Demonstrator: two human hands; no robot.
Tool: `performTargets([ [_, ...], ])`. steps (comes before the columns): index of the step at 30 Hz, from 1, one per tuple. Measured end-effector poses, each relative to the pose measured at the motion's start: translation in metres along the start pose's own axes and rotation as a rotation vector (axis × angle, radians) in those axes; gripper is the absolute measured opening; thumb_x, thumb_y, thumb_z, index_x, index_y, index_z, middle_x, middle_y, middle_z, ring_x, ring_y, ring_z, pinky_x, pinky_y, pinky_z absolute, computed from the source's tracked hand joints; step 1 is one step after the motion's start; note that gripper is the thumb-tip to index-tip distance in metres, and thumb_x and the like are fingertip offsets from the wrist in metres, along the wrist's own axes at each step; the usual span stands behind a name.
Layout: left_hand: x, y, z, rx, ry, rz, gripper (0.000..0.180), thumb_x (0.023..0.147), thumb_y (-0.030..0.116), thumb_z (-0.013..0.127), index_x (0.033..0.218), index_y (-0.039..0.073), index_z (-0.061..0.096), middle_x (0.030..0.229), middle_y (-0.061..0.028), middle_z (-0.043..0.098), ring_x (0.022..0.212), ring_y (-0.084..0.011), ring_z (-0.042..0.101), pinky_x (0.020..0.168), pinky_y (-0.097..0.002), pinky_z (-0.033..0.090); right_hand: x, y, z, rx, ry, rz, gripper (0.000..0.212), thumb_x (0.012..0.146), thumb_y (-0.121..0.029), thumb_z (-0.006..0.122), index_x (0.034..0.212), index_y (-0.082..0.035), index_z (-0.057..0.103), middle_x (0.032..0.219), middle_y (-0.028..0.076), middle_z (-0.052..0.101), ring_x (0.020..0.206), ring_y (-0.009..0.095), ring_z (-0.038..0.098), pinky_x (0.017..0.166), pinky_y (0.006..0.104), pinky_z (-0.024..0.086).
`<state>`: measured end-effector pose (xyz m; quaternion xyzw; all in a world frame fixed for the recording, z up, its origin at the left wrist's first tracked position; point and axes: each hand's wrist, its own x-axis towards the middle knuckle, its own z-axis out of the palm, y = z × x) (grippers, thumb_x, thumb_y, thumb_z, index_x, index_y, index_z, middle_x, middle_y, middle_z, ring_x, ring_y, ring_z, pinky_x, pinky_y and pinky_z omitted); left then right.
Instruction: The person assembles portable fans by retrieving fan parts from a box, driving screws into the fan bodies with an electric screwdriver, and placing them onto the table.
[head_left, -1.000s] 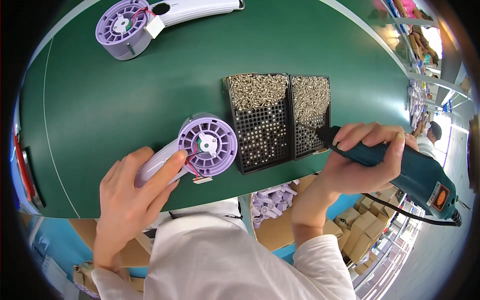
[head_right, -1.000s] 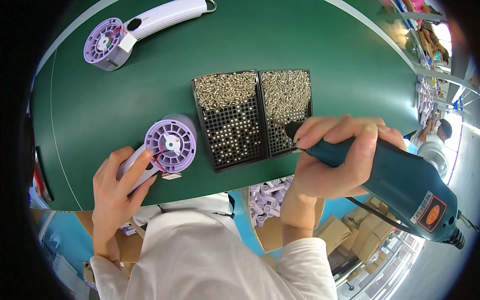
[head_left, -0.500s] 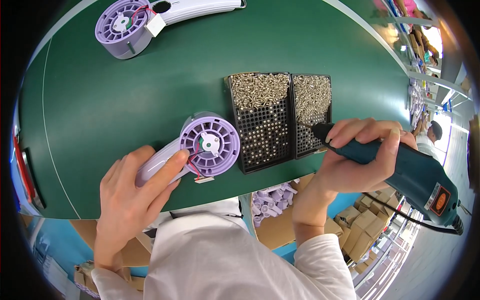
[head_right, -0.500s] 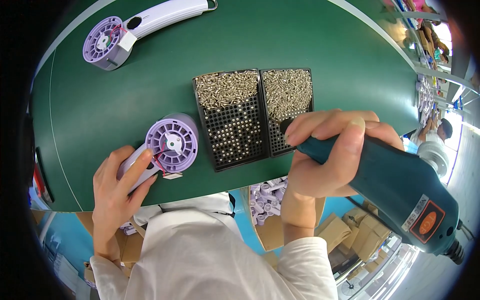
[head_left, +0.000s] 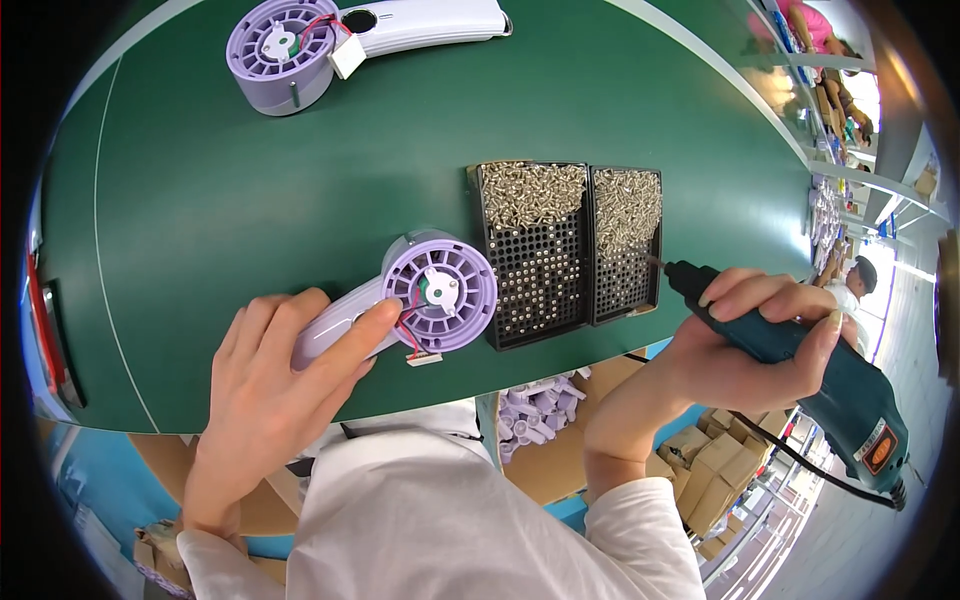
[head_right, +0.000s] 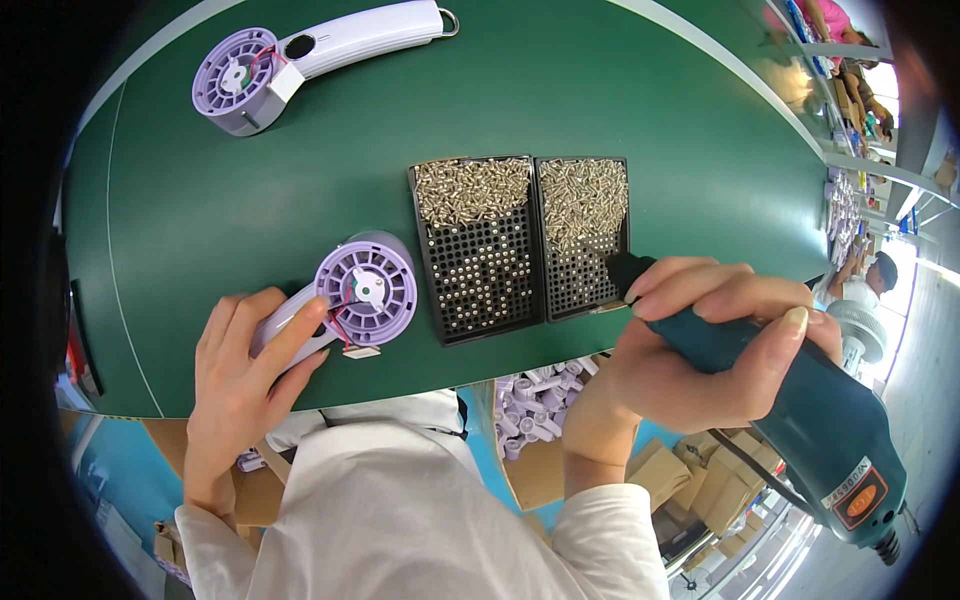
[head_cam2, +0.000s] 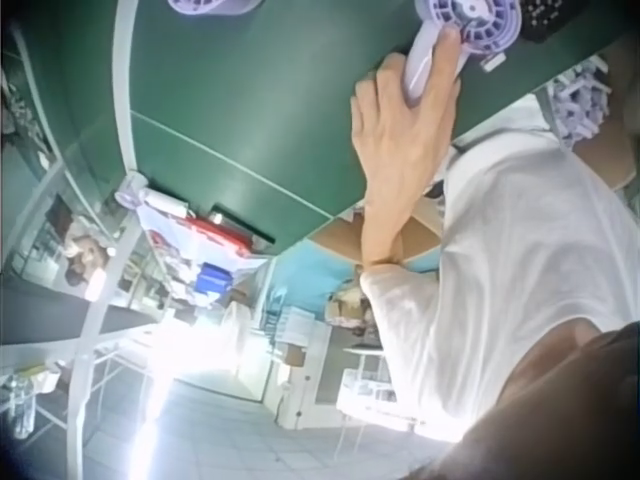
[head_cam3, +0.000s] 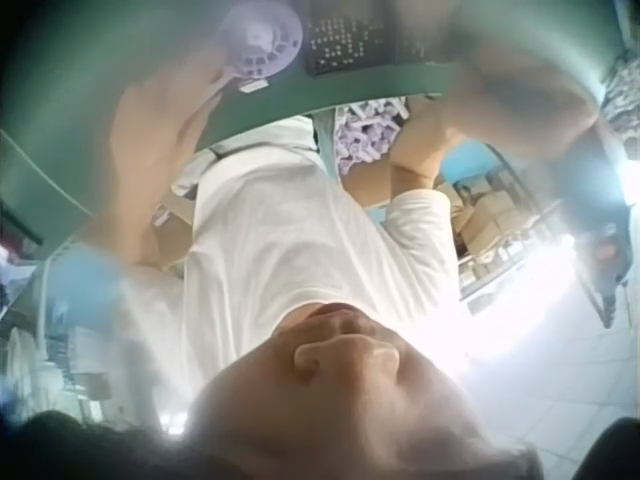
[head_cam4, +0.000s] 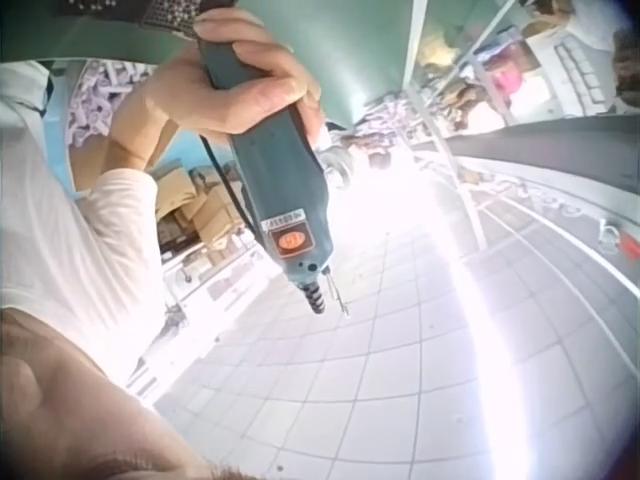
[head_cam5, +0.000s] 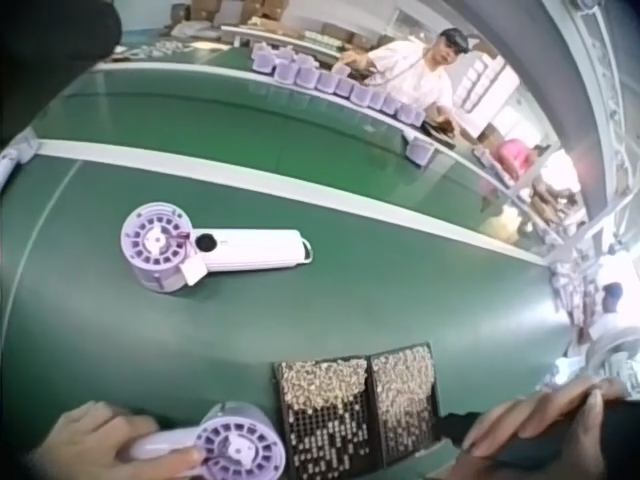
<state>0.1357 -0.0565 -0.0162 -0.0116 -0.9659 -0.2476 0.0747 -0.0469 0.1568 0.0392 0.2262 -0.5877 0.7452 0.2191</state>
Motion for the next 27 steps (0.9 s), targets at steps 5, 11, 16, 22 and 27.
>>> performTargets([
  [5, 0.016, 0.01, -0.02, -0.089, -0.003, -0.032, 0.059, 0.061, 0.015, 0.077, 0.118, 0.015, 0.063, 0.1, -0.0107, 0.054, 0.087, -0.0297, 0.053, 0.075, -0.0382, 0.047, 0.019, 0.013, -0.001, -0.089, 0.032, -0.126, 0.024, 0.091, -0.019, 0.044, 0.076, 0.0, 0.042, 0.054, 0.01, 0.04, 0.032, 0.02, 0.04, 0.033, 0.0344, 0.041],
  [11, 0.09, 0.015, -0.007, -0.187, 0.039, 0.415, 0.039, 0.068, 0.012, 0.075, 0.105, 0.006, 0.063, 0.095, -0.0077, 0.058, 0.092, -0.0252, 0.055, 0.082, -0.0379, 0.044, 0.026, 0.018, -0.006, -0.118, 0.003, -0.133, 0.018, 0.09, -0.02, 0.047, 0.082, -0.005, 0.042, 0.062, 0.008, 0.045, 0.039, 0.018, 0.041, 0.038, 0.0322, 0.038],
  [16, 0.166, 0.035, 0.042, -0.241, 0.084, 0.517, 0.019, 0.077, 0.015, 0.07, 0.09, 0.005, 0.061, 0.081, -0.0061, 0.052, 0.079, -0.0222, 0.052, 0.073, -0.0335, 0.041, 0.026, 0.01, -0.011, -0.014, 0.043, -0.07, 0.021, 0.091, -0.023, 0.047, 0.079, -0.006, 0.044, 0.062, 0.007, 0.044, 0.039, 0.017, 0.041, 0.039, 0.0315, 0.036],
  [22, 0.194, 0.052, 0.065, -0.257, 0.058, 0.617, 0.017, 0.079, 0.016, 0.069, 0.083, 0.003, 0.059, 0.083, -0.0062, 0.054, 0.08, -0.0219, 0.052, 0.073, -0.0336, 0.041, 0.026, 0.009, -0.018, 0.063, 0.064, -0.003, 0.029, 0.093, -0.027, 0.044, 0.073, -0.006, 0.044, 0.064, 0.005, 0.044, 0.04, 0.016, 0.042, 0.041, 0.0306, 0.036],
  [27, 0.198, 0.055, 0.069, -0.24, 0.025, 0.64, 0.013, 0.08, 0.012, 0.066, 0.077, 0.002, 0.058, 0.077, -0.0073, 0.054, 0.077, -0.023, 0.052, 0.072, -0.0339, 0.041, 0.03, 0.014, -0.021, 0.099, 0.122, 0.018, 0.03, 0.094, -0.026, 0.04, 0.072, -0.005, 0.043, 0.062, 0.007, 0.042, 0.037, 0.018, 0.042, 0.038, 0.0315, 0.039],
])
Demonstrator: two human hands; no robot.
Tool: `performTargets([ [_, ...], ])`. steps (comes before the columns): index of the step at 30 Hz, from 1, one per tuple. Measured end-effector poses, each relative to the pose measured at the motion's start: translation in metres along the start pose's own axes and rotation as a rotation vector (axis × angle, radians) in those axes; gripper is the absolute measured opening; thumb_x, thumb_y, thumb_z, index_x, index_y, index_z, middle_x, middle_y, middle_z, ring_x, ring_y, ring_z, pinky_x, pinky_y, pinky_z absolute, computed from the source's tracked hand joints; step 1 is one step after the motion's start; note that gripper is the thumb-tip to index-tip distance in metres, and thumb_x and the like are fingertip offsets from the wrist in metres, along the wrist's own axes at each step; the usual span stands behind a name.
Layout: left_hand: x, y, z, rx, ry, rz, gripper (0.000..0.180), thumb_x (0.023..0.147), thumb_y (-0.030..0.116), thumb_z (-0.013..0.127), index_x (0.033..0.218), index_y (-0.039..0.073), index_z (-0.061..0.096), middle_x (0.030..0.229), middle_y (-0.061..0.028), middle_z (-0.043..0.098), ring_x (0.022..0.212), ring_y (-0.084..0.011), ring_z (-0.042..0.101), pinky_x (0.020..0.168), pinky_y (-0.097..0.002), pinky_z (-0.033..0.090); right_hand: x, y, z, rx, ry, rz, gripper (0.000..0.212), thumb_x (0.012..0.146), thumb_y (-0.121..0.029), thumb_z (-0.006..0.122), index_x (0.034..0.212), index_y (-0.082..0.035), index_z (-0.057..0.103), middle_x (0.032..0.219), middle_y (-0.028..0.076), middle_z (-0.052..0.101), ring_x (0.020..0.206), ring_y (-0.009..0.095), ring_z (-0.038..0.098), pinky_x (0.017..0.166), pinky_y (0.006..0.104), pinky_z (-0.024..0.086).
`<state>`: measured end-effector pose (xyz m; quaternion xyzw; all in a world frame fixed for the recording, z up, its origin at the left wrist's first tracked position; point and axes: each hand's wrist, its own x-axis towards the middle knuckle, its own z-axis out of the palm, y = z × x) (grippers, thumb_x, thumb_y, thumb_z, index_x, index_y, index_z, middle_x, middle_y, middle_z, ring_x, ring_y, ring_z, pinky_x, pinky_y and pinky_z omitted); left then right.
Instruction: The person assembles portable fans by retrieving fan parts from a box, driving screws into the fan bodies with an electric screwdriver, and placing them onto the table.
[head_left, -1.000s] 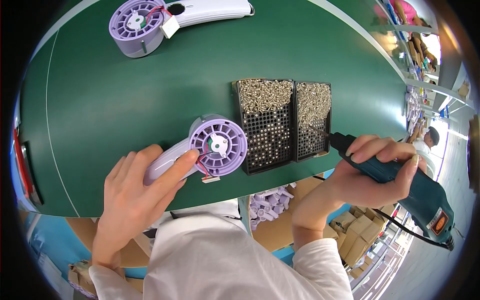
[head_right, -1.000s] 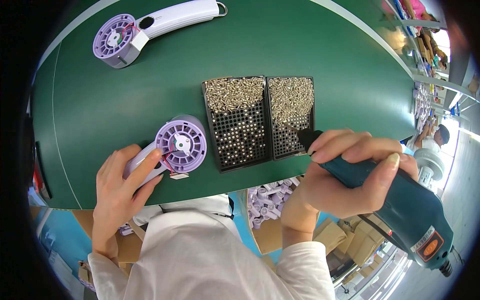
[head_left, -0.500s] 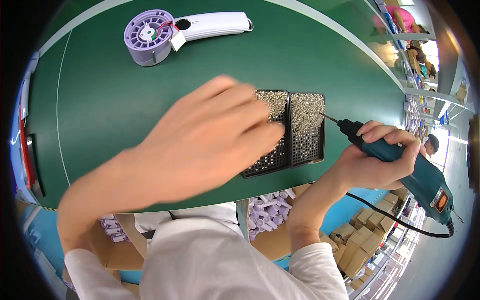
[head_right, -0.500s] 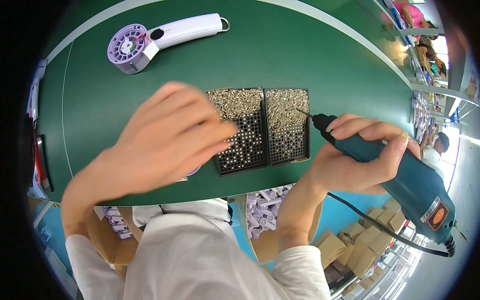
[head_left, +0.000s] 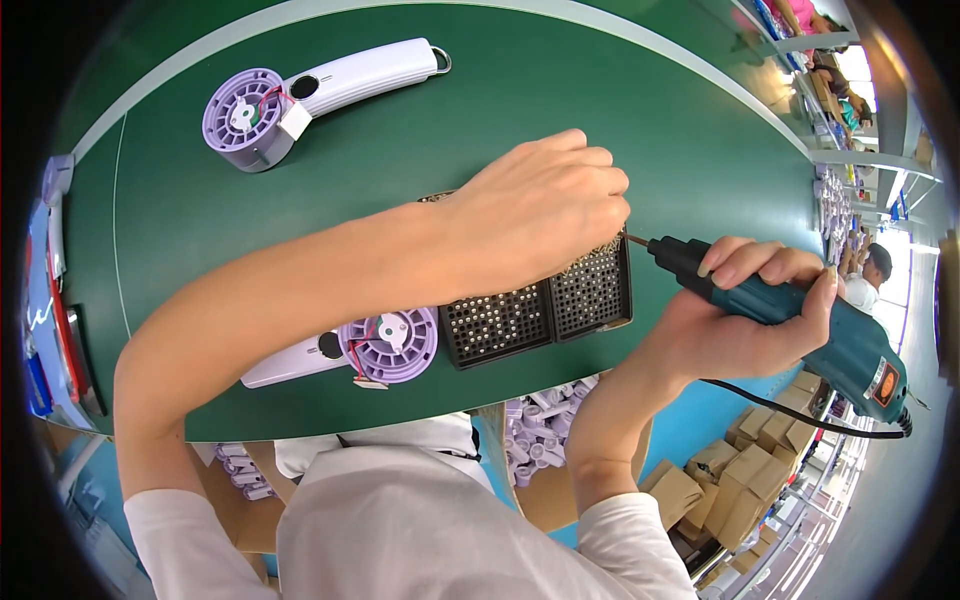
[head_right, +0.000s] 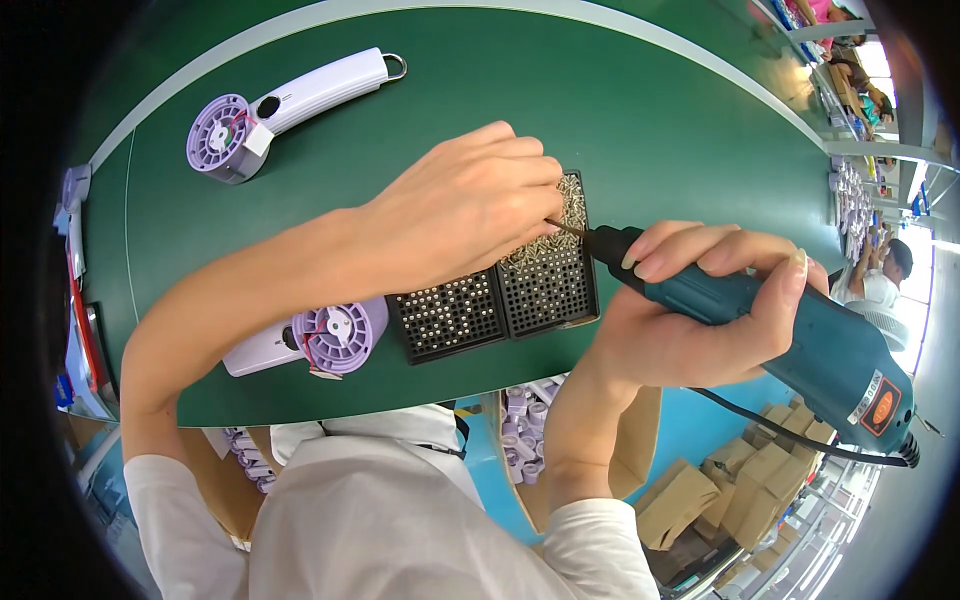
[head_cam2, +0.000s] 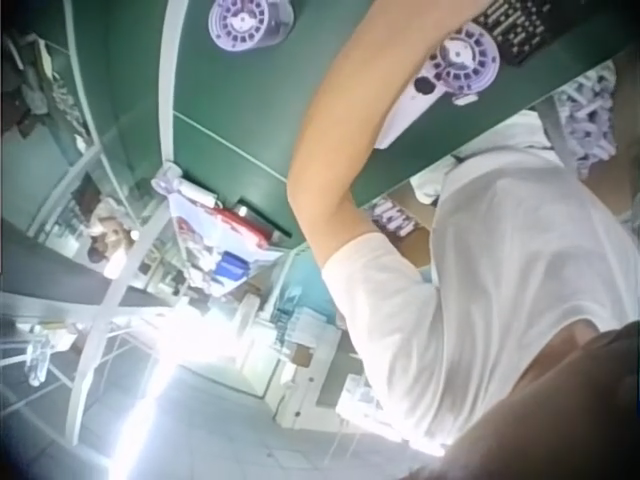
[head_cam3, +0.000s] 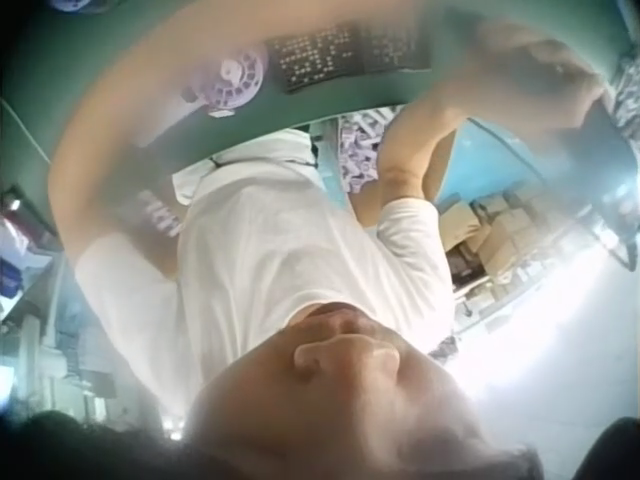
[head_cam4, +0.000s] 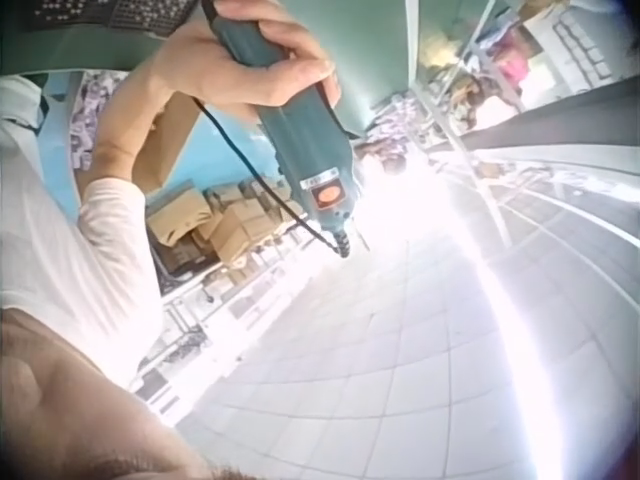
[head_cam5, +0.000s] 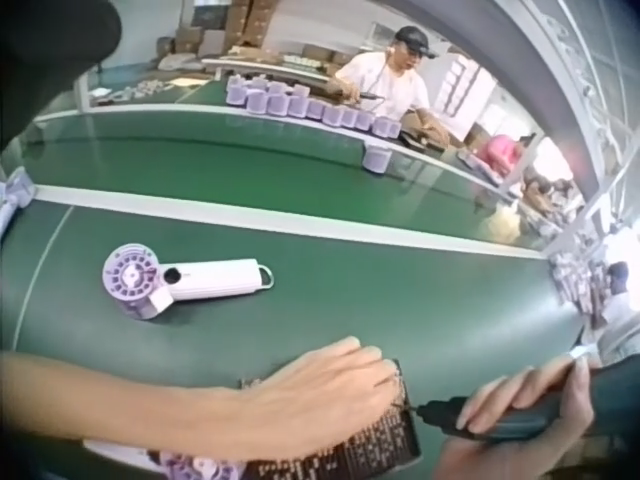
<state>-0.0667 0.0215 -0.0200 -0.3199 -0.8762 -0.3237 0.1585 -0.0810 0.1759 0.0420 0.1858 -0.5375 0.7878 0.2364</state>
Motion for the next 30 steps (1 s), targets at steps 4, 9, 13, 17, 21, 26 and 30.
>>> performTargets([
  [4, 0.003, -0.004, 0.001, -0.052, 0.002, 0.002, 0.013, 0.081, 0.012, 0.065, 0.075, 0.002, 0.058, 0.075, -0.0082, 0.053, 0.076, -0.0242, 0.052, 0.072, -0.0345, 0.041, 0.001, 0.001, 0.0, 0.031, 0.04, -0.001, 0.031, 0.093, -0.024, 0.038, 0.071, -0.003, 0.042, 0.058, 0.009, 0.041, 0.033, 0.02, 0.041, 0.034, 0.0317, 0.04],
  [9, 0.006, -0.004, 0.0, -0.098, -0.02, -0.001, 0.015, 0.081, 0.014, 0.066, 0.077, 0.002, 0.057, 0.075, -0.0082, 0.053, 0.075, -0.0247, 0.052, 0.072, -0.035, 0.041, 0.0, 0.004, -0.001, 0.005, 0.054, -0.017, 0.03, 0.092, -0.024, 0.04, 0.07, -0.003, 0.042, 0.056, 0.009, 0.041, 0.032, 0.019, 0.041, 0.034, 0.0308, 0.04],
  [13, 0.008, -0.004, -0.001, -0.108, -0.081, -0.018, 0.02, 0.08, 0.019, 0.068, 0.082, 0.003, 0.057, 0.078, -0.0076, 0.055, 0.079, -0.0245, 0.053, 0.074, -0.035, 0.041, -0.002, 0.002, 0.007, -0.018, 0.106, -0.005, 0.03, 0.092, -0.023, 0.042, 0.069, -0.003, 0.041, 0.056, 0.008, 0.04, 0.033, 0.018, 0.041, 0.034, 0.0306, 0.04],
  [17, 0.008, -0.002, -0.005, -0.083, -0.062, -0.029, 0.028, 0.078, 0.023, 0.071, 0.091, 0.002, 0.058, 0.086, -0.0081, 0.056, 0.085, -0.0247, 0.053, 0.078, -0.0351, 0.041, -0.001, 0.003, 0.007, 0.017, 0.094, 0.018, 0.03, 0.092, -0.024, 0.041, 0.071, -0.003, 0.042, 0.056, 0.008, 0.04, 0.033, 0.018, 0.041, 0.035, 0.0308, 0.04],
  [21, -0.008, 0.005, -0.034, 0.032, -0.027, -0.127, 0.04, 0.076, 0.026, 0.072, 0.105, 0.002, 0.058, 0.094, -0.0089, 0.056, 0.093, -0.0254, 0.053, 0.082, -0.0352, 0.041, -0.001, -0.004, 0.006, 0.005, -0.013, 0.046, 0.031, 0.094, -0.03, 0.042, 0.072, -0.007, 0.043, 0.065, 0.003, 0.042, 0.041, 0.014, 0.039, 0.042, 0.0295, 0.034],
  [26, -0.066, 0.036, -0.086, 0.001, 0.064, -0.374, 0.042, 0.074, 0.018, 0.074, 0.11, 0.003, 0.057, 0.088, -0.0096, 0.055, 0.082, -0.027, 0.055, 0.077, -0.0347, 0.044, -0.01, -0.029, 0.003, 0.066, -0.02, 0.049, 0.034, 0.095, -0.03, 0.036, 0.072, -0.005, 0.042, 0.066, 0.006, 0.044, 0.037, 0.017, 0.039, 0.036, 0.033, 0.037],
  [30, -0.132, 0.068, -0.1, -0.059, 0.047, -0.625, 0.059, 0.066, 0.019, 0.08, 0.118, 0.005, 0.055, 0.103, -0.0134, 0.056, 0.088, -0.0292, 0.055, 0.078, -0.0367, 0.044, -0.02, -0.044, 0.014, 0.158, -0.178, -0.005, 0.032, 0.094, -0.03, 0.04, 0.076, -0.003, 0.039, 0.07, 0.006, 0.042, 0.037, 0.017, 0.039, 0.035, 0.0314, 0.036],
])
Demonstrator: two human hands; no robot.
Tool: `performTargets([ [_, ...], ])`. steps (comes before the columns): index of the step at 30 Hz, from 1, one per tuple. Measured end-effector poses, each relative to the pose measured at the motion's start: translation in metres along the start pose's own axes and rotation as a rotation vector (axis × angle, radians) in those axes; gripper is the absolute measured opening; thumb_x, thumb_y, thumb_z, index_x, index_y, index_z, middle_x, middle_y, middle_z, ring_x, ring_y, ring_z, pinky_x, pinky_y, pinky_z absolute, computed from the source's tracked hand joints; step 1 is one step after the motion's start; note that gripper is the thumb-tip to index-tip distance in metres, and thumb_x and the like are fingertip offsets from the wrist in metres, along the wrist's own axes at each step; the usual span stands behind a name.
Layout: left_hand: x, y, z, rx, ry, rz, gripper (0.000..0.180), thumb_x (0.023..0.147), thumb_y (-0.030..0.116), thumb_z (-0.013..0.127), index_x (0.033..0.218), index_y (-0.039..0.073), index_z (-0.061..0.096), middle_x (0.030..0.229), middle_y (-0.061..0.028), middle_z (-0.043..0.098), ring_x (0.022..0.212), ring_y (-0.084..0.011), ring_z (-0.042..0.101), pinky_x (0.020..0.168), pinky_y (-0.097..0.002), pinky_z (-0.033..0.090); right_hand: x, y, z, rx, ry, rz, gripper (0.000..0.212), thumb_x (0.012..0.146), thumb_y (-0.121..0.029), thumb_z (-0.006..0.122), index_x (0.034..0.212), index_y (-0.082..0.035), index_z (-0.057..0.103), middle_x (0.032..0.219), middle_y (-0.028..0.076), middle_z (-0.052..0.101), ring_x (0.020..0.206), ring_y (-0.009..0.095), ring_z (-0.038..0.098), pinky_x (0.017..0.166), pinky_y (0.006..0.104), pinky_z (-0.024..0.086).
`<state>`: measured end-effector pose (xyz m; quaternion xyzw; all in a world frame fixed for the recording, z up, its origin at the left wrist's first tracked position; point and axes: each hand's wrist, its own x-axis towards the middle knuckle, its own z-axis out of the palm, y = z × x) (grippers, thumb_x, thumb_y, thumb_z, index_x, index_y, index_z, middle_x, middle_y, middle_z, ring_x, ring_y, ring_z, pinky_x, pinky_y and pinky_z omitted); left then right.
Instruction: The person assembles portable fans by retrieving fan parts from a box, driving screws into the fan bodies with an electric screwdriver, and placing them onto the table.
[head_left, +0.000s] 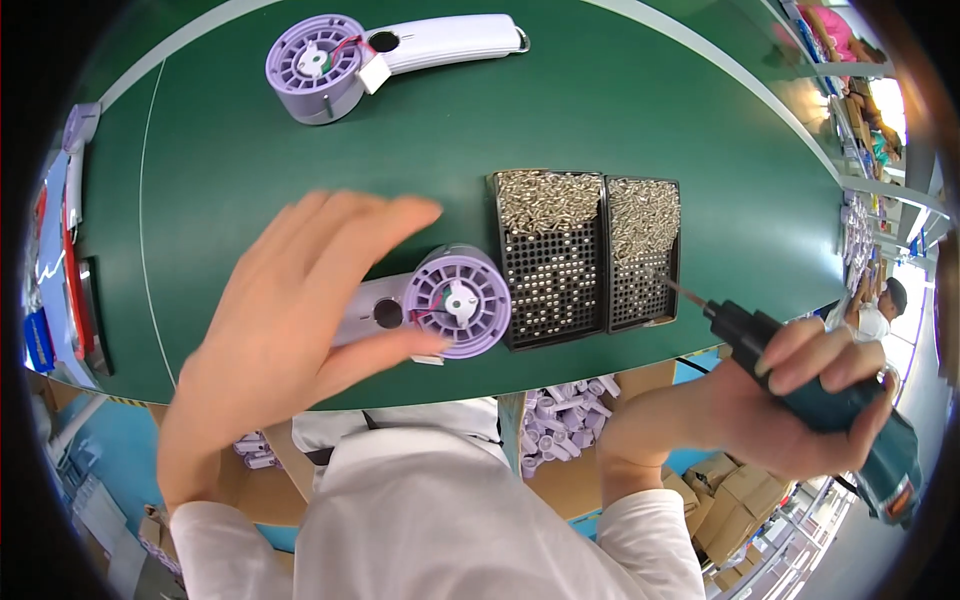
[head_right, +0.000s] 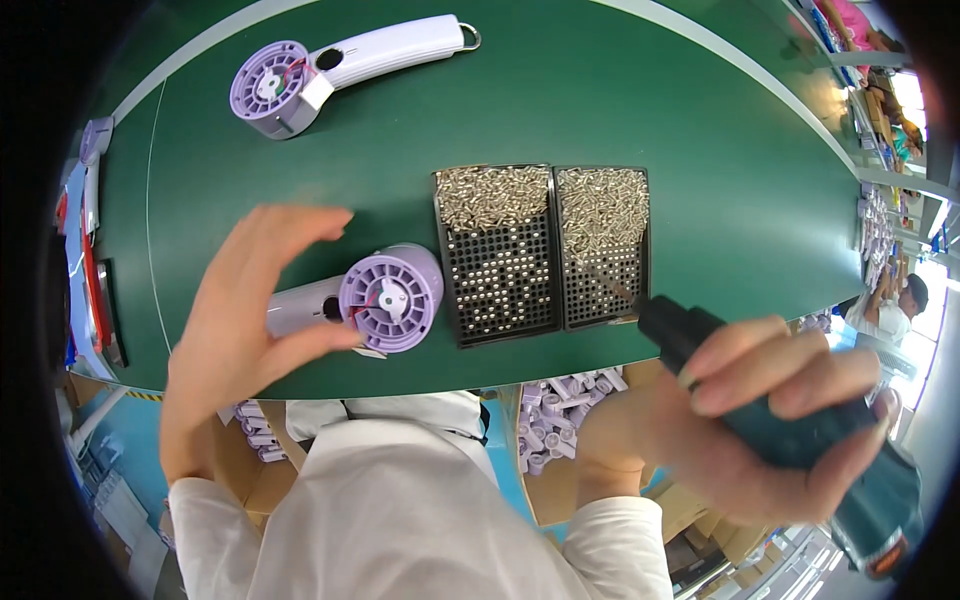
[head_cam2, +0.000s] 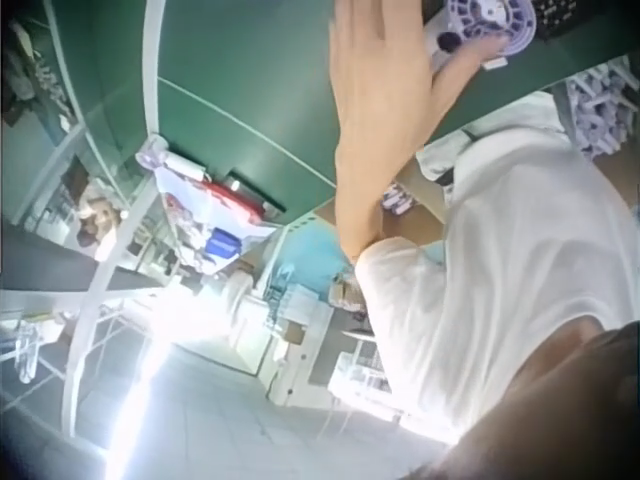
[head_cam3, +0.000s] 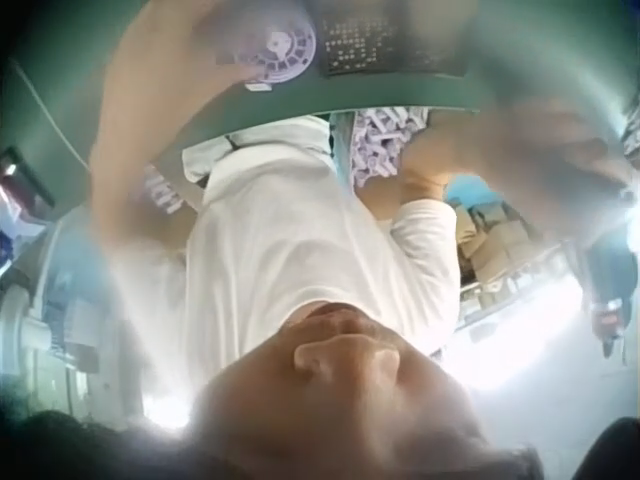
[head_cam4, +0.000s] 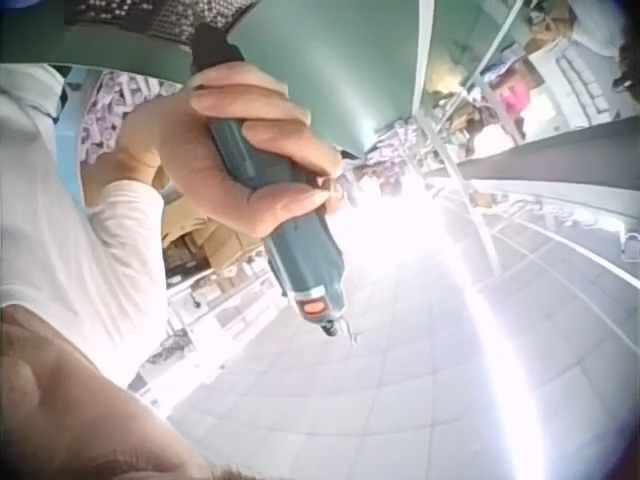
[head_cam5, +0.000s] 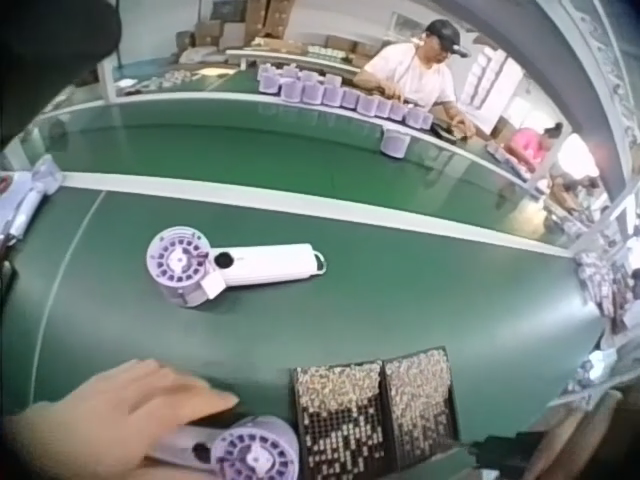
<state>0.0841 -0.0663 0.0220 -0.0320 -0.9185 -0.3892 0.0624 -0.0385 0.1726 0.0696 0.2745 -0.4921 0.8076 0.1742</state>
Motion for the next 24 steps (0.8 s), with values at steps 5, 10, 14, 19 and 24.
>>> performTargets([
  [5, -0.046, -0.013, 0.012, 0.195, -0.133, -0.028, 0.075, 0.062, 0.017, 0.078, 0.132, 0.024, 0.053, 0.103, -0.0113, 0.054, 0.088, -0.0277, 0.053, 0.077, -0.0373, 0.045, -0.022, -0.003, 0.039, 0.135, -0.201, 0.009, 0.028, 0.089, -0.024, 0.049, 0.097, 0.003, 0.046, 0.072, 0.006, 0.04, 0.038, 0.014, 0.035, 0.035, 0.028, 0.031],
  [10, -0.06, -0.02, 0.028, 0.35, 0.029, 0.096, 0.066, 0.068, 0.009, 0.066, 0.131, 0.027, 0.055, 0.089, -0.0087, 0.051, 0.076, -0.0215, 0.052, 0.064, -0.0296, 0.045, -0.048, 0.007, 0.071, 0.097, -0.234, -0.004, 0.029, 0.089, -0.026, 0.047, 0.103, -0.001, 0.044, 0.068, 0.006, 0.038, 0.037, 0.016, 0.035, 0.034, 0.031, 0.033],
  [14, -0.062, -0.02, 0.025, 0.355, -0.019, 0.1, 0.062, 0.072, 0.008, 0.06, 0.131, 0.025, 0.055, 0.081, -0.0059, 0.044, 0.069, -0.0189, 0.046, 0.059, -0.0263, 0.041, -0.054, 0.008, 0.079, -0.064, -0.291, 0.025, 0.028, 0.091, -0.026, 0.042, 0.105, -0.002, 0.044, 0.068, 0.007, 0.039, 0.036, 0.017, 0.035, 0.034, 0.0322, 0.033],
  [19, -0.065, -0.023, 0.027, 0.333, -0.039, 0.111, 0.061, 0.073, 0.008, 0.058, 0.132, 0.023, 0.054, 0.078, -0.0048, 0.04, 0.068, -0.0183, 0.045, 0.058, -0.0259, 0.041, -0.055, 0.014, 0.082, -0.127, -0.39, 0.083, 0.027, 0.093, -0.026, 0.039, 0.106, -0.003, 0.045, 0.068, 0.008, 0.04, 0.035, 0.018, 0.036, 0.033, 0.0319, 0.034],
  [24, -0.062, -0.034, 0.03, 0.302, -0.003, 0.142, 0.062, 0.073, 0.007, 0.058, 0.133, 0.023, 0.053, 0.08, -0.0047, 0.043, 0.069, -0.0181, 0.045, 0.059, -0.0256, 0.04, -0.058, 0.025, 0.087, -0.263, -0.415, 0.091, 0.02, 0.094, -0.022, 0.038, 0.105, -0.006, 0.042, 0.067, 0.009, 0.042, 0.035, 0.018, 0.039, 0.033, 0.0332, 0.037],
])
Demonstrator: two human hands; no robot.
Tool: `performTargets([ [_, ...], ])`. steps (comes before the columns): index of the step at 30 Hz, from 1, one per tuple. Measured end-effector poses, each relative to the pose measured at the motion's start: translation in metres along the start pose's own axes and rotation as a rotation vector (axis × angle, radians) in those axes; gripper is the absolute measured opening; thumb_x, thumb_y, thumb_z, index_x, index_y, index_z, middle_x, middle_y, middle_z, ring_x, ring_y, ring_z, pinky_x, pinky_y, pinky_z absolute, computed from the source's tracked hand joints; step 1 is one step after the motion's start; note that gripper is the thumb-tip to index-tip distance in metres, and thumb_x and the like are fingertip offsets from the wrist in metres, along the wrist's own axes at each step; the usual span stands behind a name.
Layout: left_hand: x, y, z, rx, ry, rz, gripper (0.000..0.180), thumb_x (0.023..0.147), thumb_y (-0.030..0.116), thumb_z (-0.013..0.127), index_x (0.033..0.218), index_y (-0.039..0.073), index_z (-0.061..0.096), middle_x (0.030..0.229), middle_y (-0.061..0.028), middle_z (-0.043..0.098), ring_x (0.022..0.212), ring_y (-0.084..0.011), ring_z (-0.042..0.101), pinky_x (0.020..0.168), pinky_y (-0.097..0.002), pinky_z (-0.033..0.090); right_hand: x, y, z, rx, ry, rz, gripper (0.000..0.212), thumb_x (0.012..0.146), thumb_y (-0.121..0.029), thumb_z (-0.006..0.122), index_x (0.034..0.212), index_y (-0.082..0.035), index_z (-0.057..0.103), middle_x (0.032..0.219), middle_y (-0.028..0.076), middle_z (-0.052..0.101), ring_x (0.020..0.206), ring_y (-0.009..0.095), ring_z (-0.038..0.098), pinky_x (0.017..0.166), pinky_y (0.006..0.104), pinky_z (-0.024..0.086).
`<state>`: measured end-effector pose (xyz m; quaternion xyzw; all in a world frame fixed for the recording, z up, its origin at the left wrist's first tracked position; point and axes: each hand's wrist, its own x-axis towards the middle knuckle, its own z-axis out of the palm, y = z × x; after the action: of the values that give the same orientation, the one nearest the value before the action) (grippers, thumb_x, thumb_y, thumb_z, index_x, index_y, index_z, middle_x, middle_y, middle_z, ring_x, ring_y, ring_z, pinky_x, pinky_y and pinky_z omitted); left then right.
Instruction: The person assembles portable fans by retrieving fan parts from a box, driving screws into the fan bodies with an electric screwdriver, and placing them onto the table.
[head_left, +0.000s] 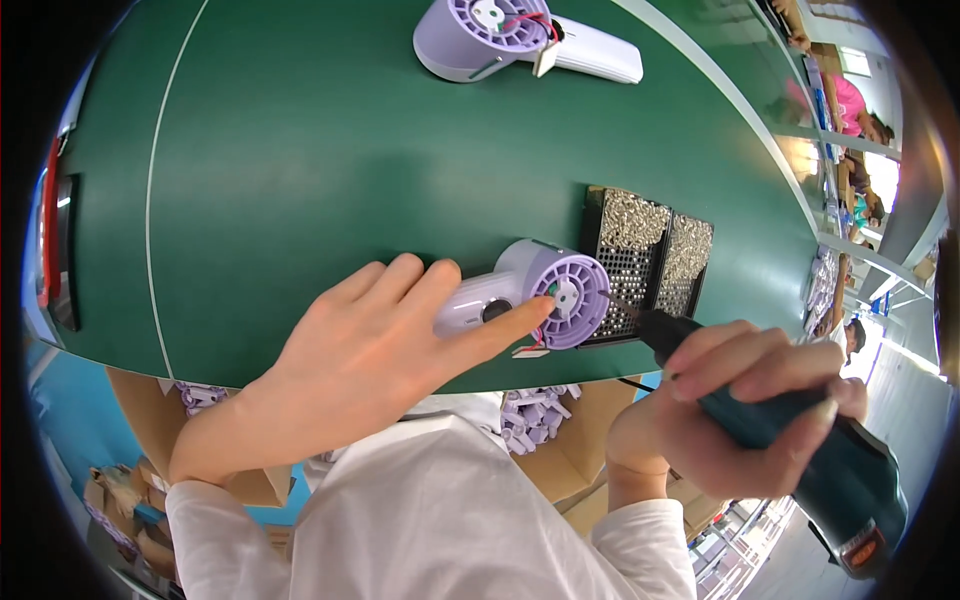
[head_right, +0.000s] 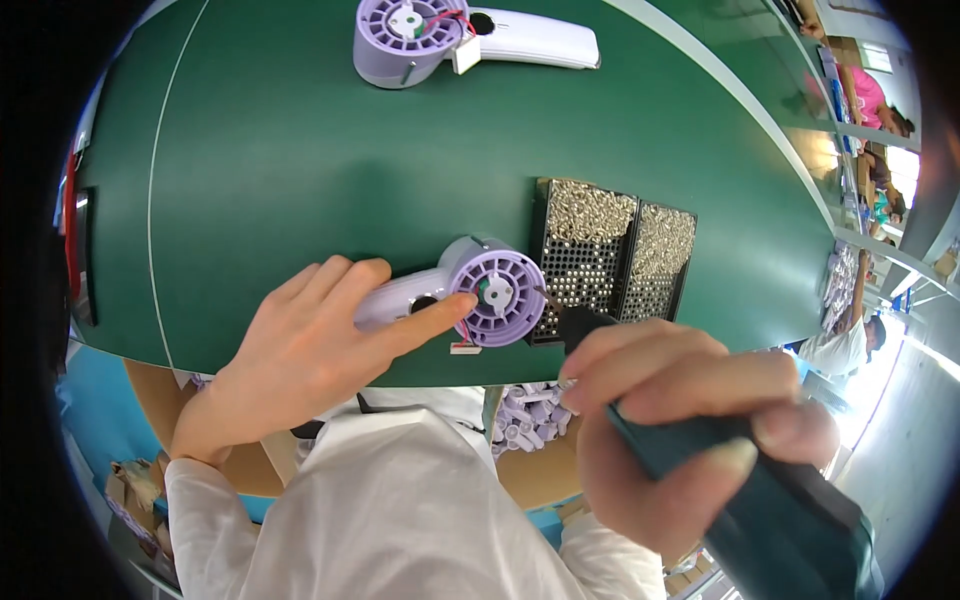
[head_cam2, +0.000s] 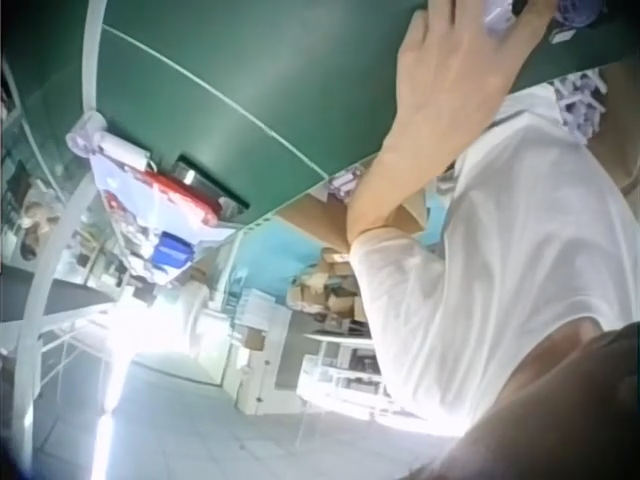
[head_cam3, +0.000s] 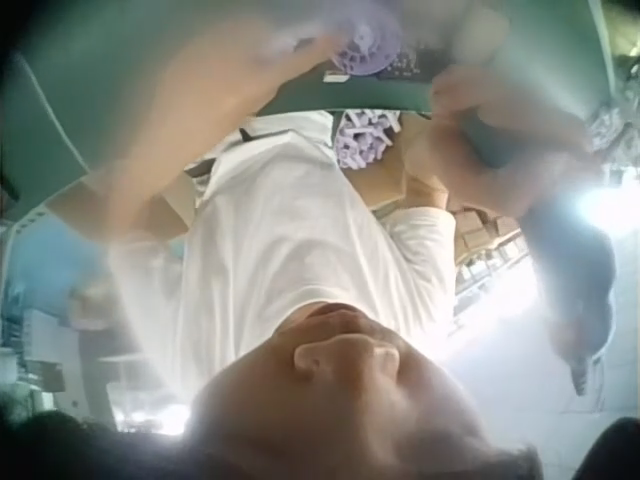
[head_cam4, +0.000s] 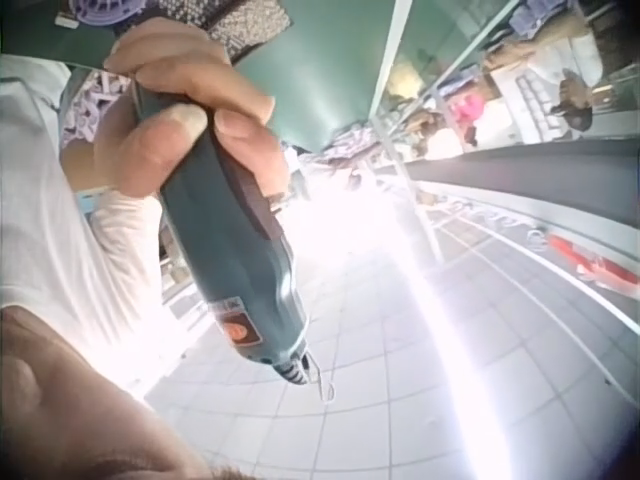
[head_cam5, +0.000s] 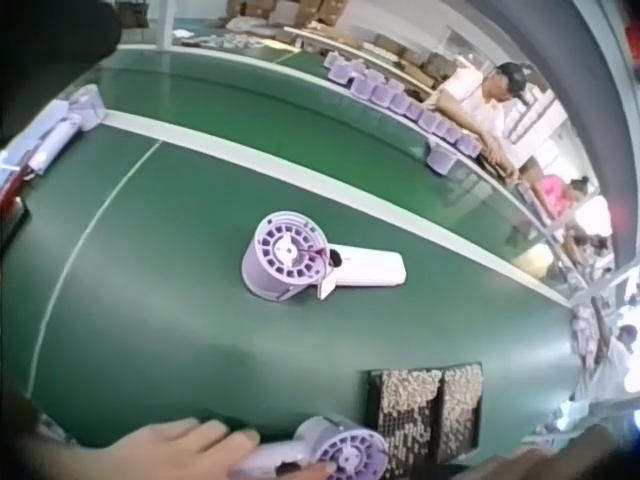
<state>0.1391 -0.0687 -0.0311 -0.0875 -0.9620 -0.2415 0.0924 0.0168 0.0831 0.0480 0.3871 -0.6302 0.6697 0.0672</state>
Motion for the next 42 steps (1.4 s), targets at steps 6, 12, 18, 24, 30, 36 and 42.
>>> performTargets([
  [6, 0.0, 0.004, -0.014, 0.019, -0.028, -0.018, 0.06, 0.072, 0.01, 0.058, 0.131, 0.023, 0.055, 0.08, -0.0046, 0.044, 0.069, -0.0181, 0.046, 0.06, -0.0252, 0.041, 0.0, 0.004, -0.007, 0.155, -0.143, 0.15, 0.023, 0.096, -0.019, 0.05, 0.104, -0.008, 0.032, 0.076, 0.013, 0.048, 0.049, 0.025, 0.055, 0.047, 0.0408, 0.051],
  [12, -0.008, -0.002, -0.004, -0.01, 0.115, 0.057, 0.066, 0.073, 0.012, 0.055, 0.138, 0.019, 0.047, 0.078, -0.0044, 0.043, 0.068, -0.0168, 0.045, 0.058, -0.0251, 0.039, -0.008, 0.009, 0.001, 0.149, 0.04, 0.148, 0.017, 0.094, -0.015, 0.046, 0.094, -0.007, 0.031, 0.07, 0.012, 0.043, 0.043, 0.023, 0.05, 0.04, 0.0378, 0.049],
  [18, -0.014, 0.007, -0.002, 0.048, 0.088, 0.05, 0.067, 0.077, 0.008, 0.055, 0.141, 0.018, 0.041, 0.079, -0.005, 0.044, 0.071, -0.0171, 0.046, 0.059, -0.0251, 0.038, -0.01, 0.015, -0.006, 0.207, -0.004, 0.08, 0.018, 0.092, -0.011, 0.046, 0.104, -0.002, 0.035, 0.067, 0.012, 0.043, 0.038, 0.021, 0.047, 0.037, 0.0344, 0.048],
  [24, -0.024, 0.0, -0.011, 0.043, 0.041, -0.052, 0.064, 0.078, 0.01, 0.059, 0.139, 0.018, 0.042, 0.089, -0.01, 0.051, 0.078, -0.0218, 0.052, 0.064, -0.0296, 0.043, 0.005, -0.003, -0.016, 0.488, -0.006, -0.163, 0.018, 0.094, -0.018, 0.04, 0.102, -0.002, 0.045, 0.069, 0.007, 0.04, 0.039, 0.016, 0.038, 0.037, 0.0283, 0.036],
  [30, -0.046, -0.078, -0.062, 0.199, 0.394, -0.405, 0.057, 0.074, 0.017, 0.069, 0.128, 0.013, 0.05, 0.085, -0.0105, 0.053, 0.082, -0.0288, 0.05, 0.067, -0.0376, 0.045, 0.023, 0.007, -0.039, 0.177, 0.336, -0.256, 0.015, 0.094, -0.017, 0.041, 0.097, -0.003, 0.044, 0.069, 0.007, 0.039, 0.045, 0.017, 0.038, 0.045, 0.0307, 0.038],
  [36, -0.047, -0.201, -0.115, 0.503, 0.578, -0.622, 0.056, 0.083, 0.021, 0.064, 0.134, 0.009, 0.043, 0.089, -0.0171, 0.056, 0.087, -0.0344, 0.052, 0.078, -0.0433, 0.044, 0.039, 0.027, -0.058, 0.171, 0.491, -0.152, 0.012, 0.093, -0.014, 0.042, 0.098, -0.003, 0.043, 0.067, 0.007, 0.04, 0.044, 0.016, 0.041, 0.044, 0.0292, 0.04],
  [42, -0.051, -0.259, -0.137, 0.629, 0.605, -0.679, 0.058, 0.081, 0.02, 0.065, 0.132, 0.005, 0.042, 0.096, -0.0249, 0.06, 0.091, -0.0415, 0.057, 0.081, -0.048, 0.046, 0.032, 0.045, -0.058, 0.15, 0.549, -0.125, 0.012, 0.093, -0.012, 0.043, 0.1, -0.003, 0.041, 0.065, 0.007, 0.041, 0.038, 0.016, 0.041, 0.038, 0.0293, 0.04],
])
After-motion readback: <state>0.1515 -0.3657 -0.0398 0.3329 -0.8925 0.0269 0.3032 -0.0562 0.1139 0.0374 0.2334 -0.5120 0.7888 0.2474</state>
